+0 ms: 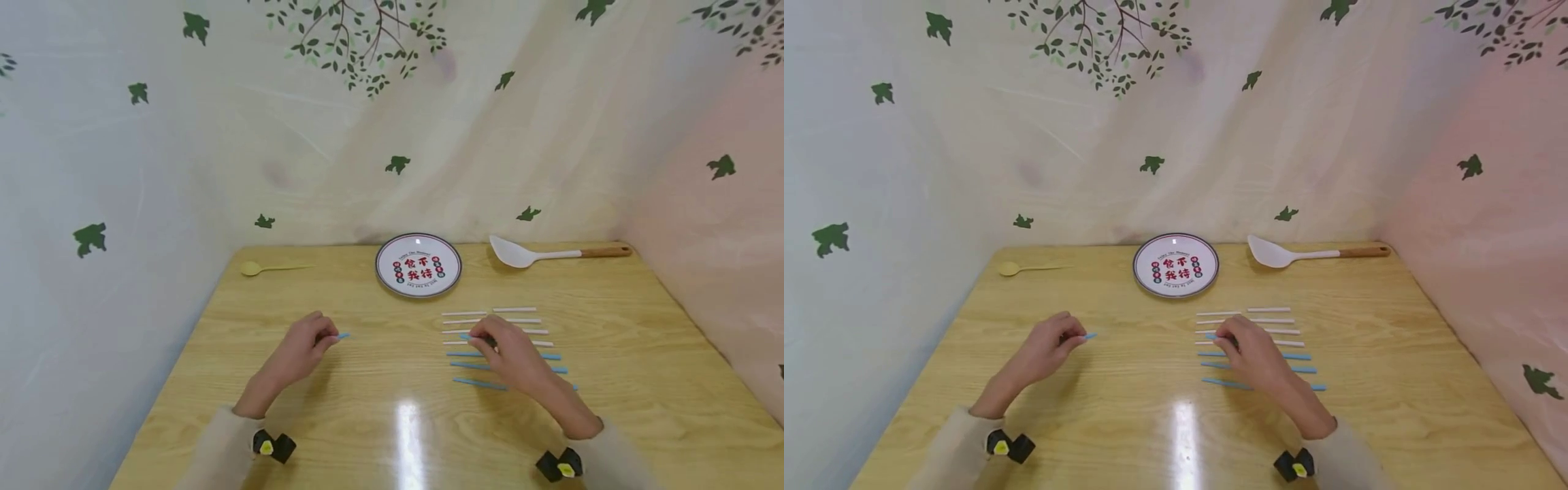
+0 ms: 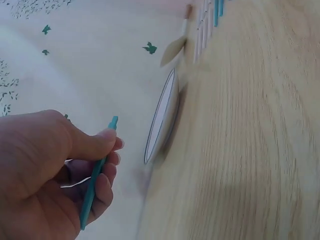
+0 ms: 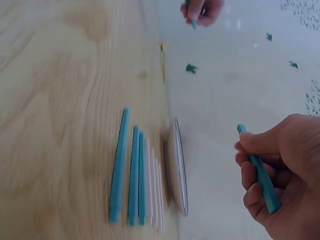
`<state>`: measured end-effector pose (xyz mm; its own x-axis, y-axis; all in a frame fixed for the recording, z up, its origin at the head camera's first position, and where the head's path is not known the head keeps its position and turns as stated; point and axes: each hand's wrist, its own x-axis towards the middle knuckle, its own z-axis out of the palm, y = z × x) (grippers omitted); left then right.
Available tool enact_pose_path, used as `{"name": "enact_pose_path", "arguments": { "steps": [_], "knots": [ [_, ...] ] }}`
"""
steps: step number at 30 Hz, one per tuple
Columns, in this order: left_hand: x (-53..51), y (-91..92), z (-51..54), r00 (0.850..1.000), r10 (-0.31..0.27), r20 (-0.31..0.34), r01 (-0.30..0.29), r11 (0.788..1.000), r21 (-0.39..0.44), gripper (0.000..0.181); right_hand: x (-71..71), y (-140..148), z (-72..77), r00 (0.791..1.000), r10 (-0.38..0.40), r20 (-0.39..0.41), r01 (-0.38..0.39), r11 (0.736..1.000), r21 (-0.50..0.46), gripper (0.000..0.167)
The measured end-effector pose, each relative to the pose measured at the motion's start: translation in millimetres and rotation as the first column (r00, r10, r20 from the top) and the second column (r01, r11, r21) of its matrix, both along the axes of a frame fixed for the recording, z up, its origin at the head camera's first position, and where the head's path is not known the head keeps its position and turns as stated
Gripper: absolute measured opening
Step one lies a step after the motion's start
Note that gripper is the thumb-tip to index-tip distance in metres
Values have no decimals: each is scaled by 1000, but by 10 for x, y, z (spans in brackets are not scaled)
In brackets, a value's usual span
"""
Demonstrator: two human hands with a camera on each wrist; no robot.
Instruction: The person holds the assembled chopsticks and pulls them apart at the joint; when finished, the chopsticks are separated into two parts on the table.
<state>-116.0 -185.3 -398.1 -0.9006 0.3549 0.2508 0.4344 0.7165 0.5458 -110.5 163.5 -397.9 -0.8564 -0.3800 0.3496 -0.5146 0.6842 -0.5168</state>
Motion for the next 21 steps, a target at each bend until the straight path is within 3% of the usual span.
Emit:
{"name": "enact_pose_path", "arguments": {
  "steps": [4,9,15,21],
  "knots": [
    [-8,68,-27,998,-59,31,59,998,-22,5,2,211,-17,1000,5,28,-6,1000,12,2],
    [3,492,-64,989,-124,77,129,990,-63,8,12,312,-52,999,24,29,-24,999,26,4],
    [72,977,-166,972,-228,61,234,966,-112,7,46,503,-106,996,90,8,-91,996,16,10],
    [195,1370,-289,947,-320,32,321,936,-146,9,132,795,-144,985,135,103,-136,991,5,14]
  ]
}}
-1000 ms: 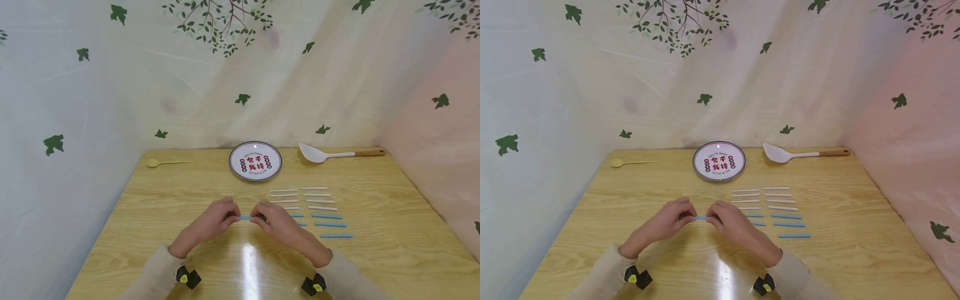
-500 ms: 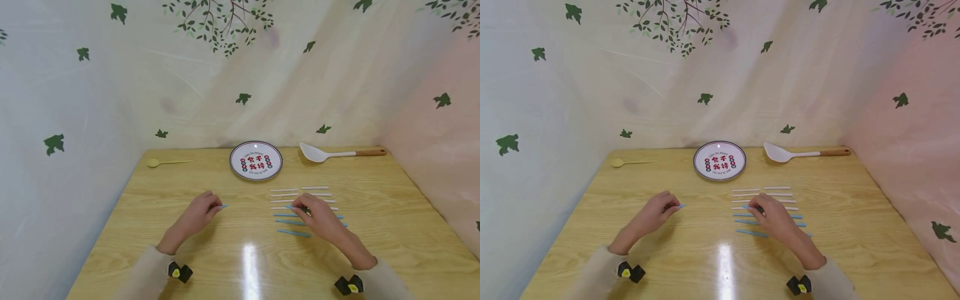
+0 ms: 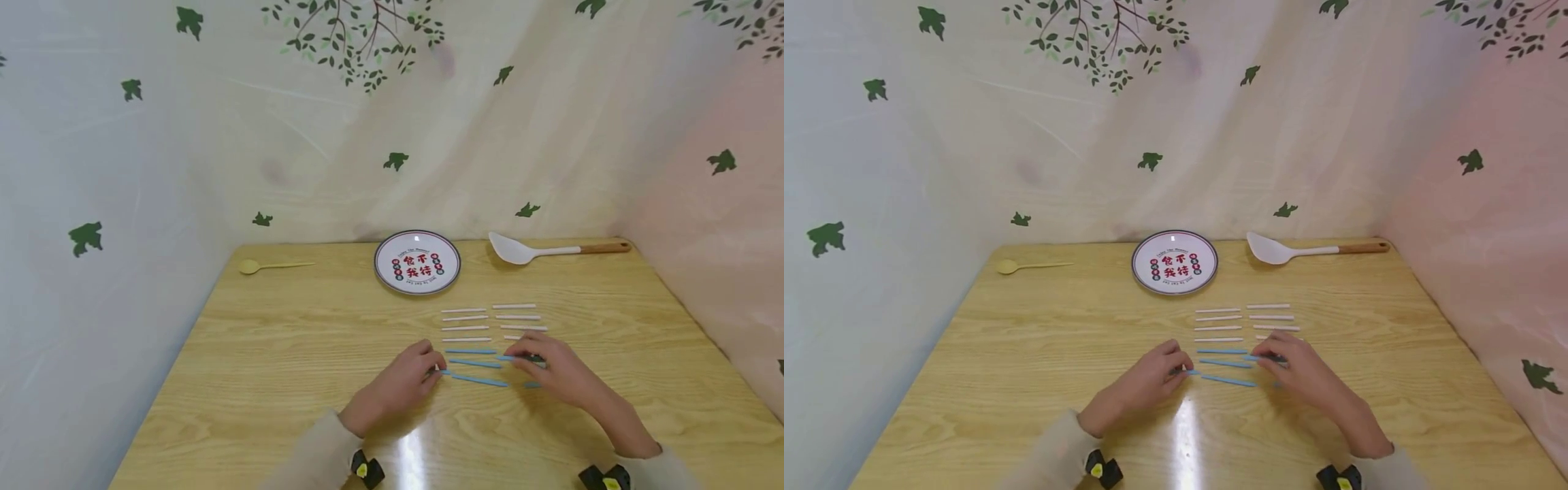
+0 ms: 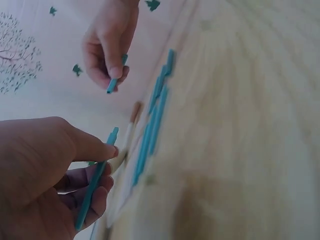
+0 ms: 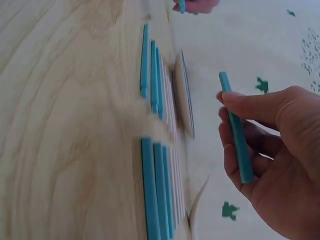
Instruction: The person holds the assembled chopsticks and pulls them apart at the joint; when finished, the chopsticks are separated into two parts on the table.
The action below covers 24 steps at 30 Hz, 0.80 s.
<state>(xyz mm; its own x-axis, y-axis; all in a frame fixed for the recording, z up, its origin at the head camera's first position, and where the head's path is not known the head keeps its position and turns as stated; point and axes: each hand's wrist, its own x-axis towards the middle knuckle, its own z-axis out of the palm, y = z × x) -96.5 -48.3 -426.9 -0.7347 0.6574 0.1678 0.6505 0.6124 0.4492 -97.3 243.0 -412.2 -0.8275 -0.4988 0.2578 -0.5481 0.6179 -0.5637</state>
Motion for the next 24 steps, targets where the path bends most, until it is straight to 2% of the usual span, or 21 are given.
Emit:
{"name": "enact_pose_path", "arguments": {
  "steps": [6,9,12,14,18,20,22,24],
  "knots": [
    [131,298,-91,998,-55,-40,54,998,-29,10,99,256,-56,997,5,80,-7,1000,30,11],
    [185,423,-130,991,-59,-117,52,997,-62,9,153,345,-107,992,12,129,-18,999,51,10],
    [233,535,-150,975,-54,-214,35,995,-90,7,208,412,-163,987,31,161,-40,998,54,8],
    [266,598,-150,969,-49,-243,24,994,-105,7,244,443,-193,982,33,184,-44,997,56,7],
    [301,699,-144,977,-50,-206,18,988,-152,7,290,502,-233,969,31,245,-48,997,65,4],
    [308,731,-145,980,-47,-191,14,985,-171,7,297,526,-252,969,37,246,-57,996,73,5],
    [310,752,-151,983,-43,-180,11,985,-173,7,300,552,-272,972,56,226,-73,995,67,5],
    [307,757,-177,984,-35,-173,8,988,-156,6,300,578,-302,981,84,173,-94,994,51,8]
  ]
}}
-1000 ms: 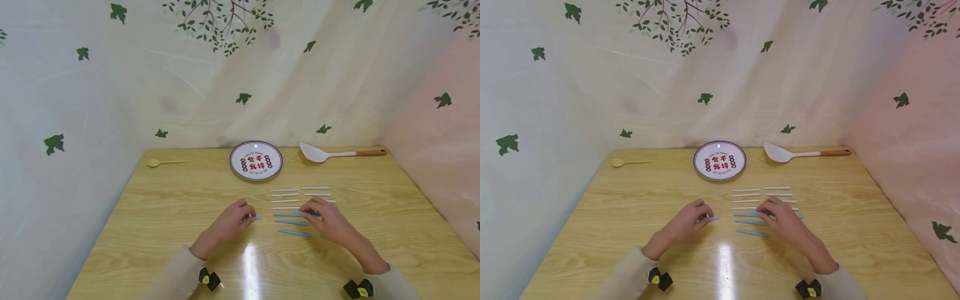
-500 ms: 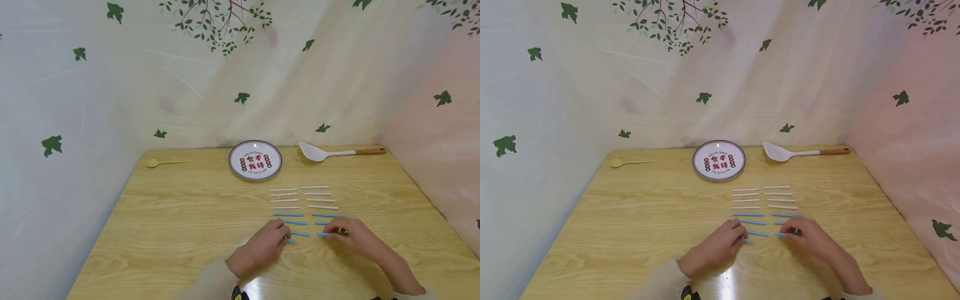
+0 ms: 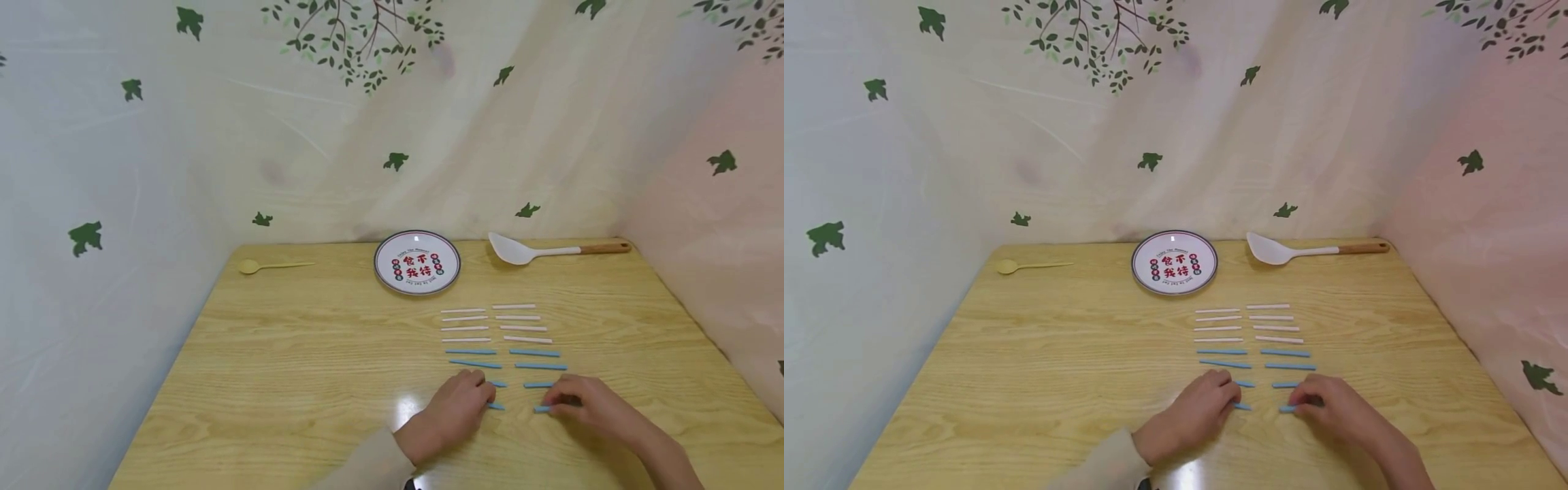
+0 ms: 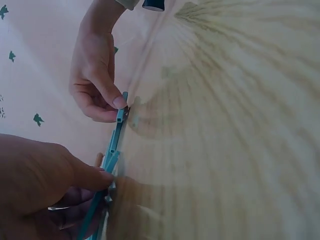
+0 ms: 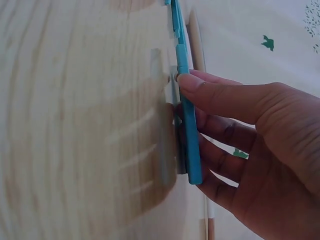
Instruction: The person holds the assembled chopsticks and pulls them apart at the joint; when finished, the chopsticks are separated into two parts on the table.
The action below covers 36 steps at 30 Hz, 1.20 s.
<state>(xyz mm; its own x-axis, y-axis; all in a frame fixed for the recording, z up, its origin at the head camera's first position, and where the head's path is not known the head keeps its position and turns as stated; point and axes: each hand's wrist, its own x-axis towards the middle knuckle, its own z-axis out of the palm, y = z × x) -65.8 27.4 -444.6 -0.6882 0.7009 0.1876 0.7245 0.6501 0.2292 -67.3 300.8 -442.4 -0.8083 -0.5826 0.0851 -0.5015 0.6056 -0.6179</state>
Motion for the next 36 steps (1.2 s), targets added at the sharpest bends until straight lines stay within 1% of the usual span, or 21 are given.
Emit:
{"name": "enact_pose_path", "arguments": {
  "steps": [2,5,9,13,17,20,22,24,25,27,28,30,32,33,35,36],
  "knots": [
    [-8,-2,-41,1000,-2,9,2,999,35,5,4,25,-33,999,13,-45,-14,999,-29,12],
    [-25,-15,-95,1000,-11,17,9,995,95,3,13,56,-77,996,3,-94,-9,998,-61,16],
    [-44,-21,-136,1000,-25,-8,26,992,124,3,24,87,-96,995,-28,-90,23,998,-64,16],
    [-43,-7,-144,999,-24,-32,28,993,119,3,33,97,-97,995,-38,-88,33,998,-56,16],
    [-31,14,-137,998,-20,-59,26,994,105,4,46,93,-113,993,-30,-113,21,997,-78,20],
    [-22,31,-136,997,-14,-76,21,996,84,5,52,91,-121,994,-31,-102,22,996,-88,21],
    [-18,38,-137,997,-9,-83,15,998,69,6,55,86,-110,996,-31,-88,24,997,-74,19],
    [-15,36,-134,995,-2,-102,8,998,55,5,57,75,-67,996,-40,-81,38,999,-25,17],
    [-14,29,-126,993,1,-116,6,999,53,5,55,64,-38,995,-39,-95,39,999,1,17],
    [-19,-11,-93,990,5,-140,3,998,55,4,36,20,65,995,-50,-82,55,997,55,13],
    [-25,-44,-65,989,9,-150,-1,998,57,4,20,-14,126,995,-56,-88,63,995,75,12],
    [-54,-142,17,986,24,-166,-11,997,80,7,-29,-118,268,991,-82,-102,93,989,114,9],
    [-109,-285,147,989,61,-134,-46,993,109,11,-110,-262,417,986,-108,-124,124,983,133,8],
    [-149,-372,221,991,90,-103,-77,990,121,14,-159,-347,485,981,-115,-156,137,980,143,9],
    [-262,-573,374,985,168,-43,-159,974,160,19,-274,-543,610,969,-133,-209,165,976,141,12],
    [-329,-687,450,977,214,-7,-210,962,175,20,-337,-651,664,961,-140,-237,175,976,133,14]
  ]
}}
